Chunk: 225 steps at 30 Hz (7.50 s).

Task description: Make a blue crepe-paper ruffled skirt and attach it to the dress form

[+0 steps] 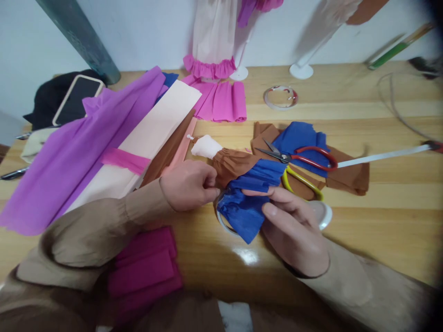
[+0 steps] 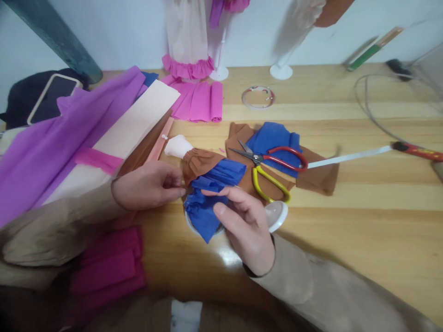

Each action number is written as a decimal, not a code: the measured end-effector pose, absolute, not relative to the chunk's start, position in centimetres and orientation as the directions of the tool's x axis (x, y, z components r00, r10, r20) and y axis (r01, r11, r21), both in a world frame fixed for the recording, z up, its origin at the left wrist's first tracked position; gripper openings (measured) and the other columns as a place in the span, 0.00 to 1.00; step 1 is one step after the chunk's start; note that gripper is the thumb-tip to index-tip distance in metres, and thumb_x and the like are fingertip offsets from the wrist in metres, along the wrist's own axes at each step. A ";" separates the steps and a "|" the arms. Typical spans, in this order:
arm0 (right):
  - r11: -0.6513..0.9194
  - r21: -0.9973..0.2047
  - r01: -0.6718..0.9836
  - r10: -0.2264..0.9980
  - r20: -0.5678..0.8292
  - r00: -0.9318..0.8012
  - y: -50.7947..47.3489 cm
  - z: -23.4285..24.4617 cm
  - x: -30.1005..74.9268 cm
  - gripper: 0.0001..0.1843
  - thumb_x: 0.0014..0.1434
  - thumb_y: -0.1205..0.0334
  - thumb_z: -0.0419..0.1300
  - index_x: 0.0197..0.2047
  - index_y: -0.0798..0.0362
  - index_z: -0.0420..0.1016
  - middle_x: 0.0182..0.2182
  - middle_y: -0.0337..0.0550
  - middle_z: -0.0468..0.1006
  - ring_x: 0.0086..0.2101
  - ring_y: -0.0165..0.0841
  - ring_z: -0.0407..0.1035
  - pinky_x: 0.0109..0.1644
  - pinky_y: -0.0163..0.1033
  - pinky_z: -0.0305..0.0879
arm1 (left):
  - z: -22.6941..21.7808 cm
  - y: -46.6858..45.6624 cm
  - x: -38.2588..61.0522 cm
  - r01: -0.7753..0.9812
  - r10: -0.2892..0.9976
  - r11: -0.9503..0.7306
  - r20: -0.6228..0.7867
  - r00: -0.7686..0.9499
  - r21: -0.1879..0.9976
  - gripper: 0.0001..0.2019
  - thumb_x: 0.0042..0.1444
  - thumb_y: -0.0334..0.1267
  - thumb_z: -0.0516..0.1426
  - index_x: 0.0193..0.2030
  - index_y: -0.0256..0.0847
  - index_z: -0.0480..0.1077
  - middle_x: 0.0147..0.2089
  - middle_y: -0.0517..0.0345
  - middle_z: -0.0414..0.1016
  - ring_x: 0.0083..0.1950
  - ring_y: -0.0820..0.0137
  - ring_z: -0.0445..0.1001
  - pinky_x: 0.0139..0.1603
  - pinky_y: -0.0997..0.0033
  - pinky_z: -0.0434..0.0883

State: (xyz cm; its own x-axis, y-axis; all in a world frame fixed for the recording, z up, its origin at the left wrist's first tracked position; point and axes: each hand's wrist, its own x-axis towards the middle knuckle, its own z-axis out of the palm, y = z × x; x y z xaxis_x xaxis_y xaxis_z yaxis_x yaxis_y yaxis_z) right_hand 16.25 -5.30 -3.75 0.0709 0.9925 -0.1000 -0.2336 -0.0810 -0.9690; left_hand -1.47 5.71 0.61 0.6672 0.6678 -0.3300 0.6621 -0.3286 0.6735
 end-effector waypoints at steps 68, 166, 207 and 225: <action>-0.086 -0.994 0.065 0.989 -0.077 0.129 -4.8 -3.8 16.0 0.09 0.52 0.65 0.62 0.38 0.50 0.80 0.33 0.42 0.80 0.33 0.35 0.73 0.37 0.41 0.71 | -0.2 2.9 -1.0 0.764 0.773 -0.633 0.046 0.633 0.127 0.08 0.54 0.34 0.50 0.29 0.41 0.69 0.26 0.57 0.76 0.24 0.67 0.72 0.23 0.70 0.50; 0.315 -0.920 0.232 0.908 0.221 -0.357 -4.1 -2.7 17.0 0.16 0.50 0.70 0.57 0.41 0.53 0.79 0.35 0.46 0.80 0.34 0.34 0.74 0.34 0.37 0.70 | 0.7 3.0 -0.9 0.760 0.753 -0.621 -0.121 0.646 0.193 0.04 0.52 0.36 0.51 0.31 0.41 0.66 0.28 0.57 0.75 0.29 0.65 0.75 0.25 0.69 0.58; 0.381 0.134 0.915 0.894 0.198 -0.402 -3.9 -0.2 19.8 0.07 0.57 0.71 0.56 0.32 0.58 0.76 0.25 0.49 0.77 0.30 0.46 0.71 0.32 0.47 0.63 | 1.7 7.3 -3.2 0.737 0.569 -0.619 -0.492 0.659 0.271 0.11 0.53 0.35 0.50 0.26 0.37 0.73 0.26 0.56 0.72 0.29 0.70 0.68 0.29 0.72 0.59; 0.013 -0.806 0.591 0.998 -0.023 -0.053 -2.7 -0.3 20.5 0.17 0.56 0.55 0.56 0.19 0.53 0.68 0.18 0.41 0.73 0.22 0.32 0.66 0.26 0.35 0.61 | -0.4 5.2 -1.6 0.666 0.610 -0.181 -0.449 0.653 0.724 0.07 0.54 0.38 0.54 0.29 0.38 0.64 0.19 0.68 0.62 0.17 0.77 0.66 0.20 0.79 0.60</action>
State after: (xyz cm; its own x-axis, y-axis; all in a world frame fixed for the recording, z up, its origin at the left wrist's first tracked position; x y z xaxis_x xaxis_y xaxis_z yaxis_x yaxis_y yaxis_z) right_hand 20.52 -2.71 -0.30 -0.0535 0.9983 -0.0230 0.5912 0.0131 -0.8064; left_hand -1.61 5.18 -0.39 0.6532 0.6099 -0.4487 0.6661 -0.1812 0.7235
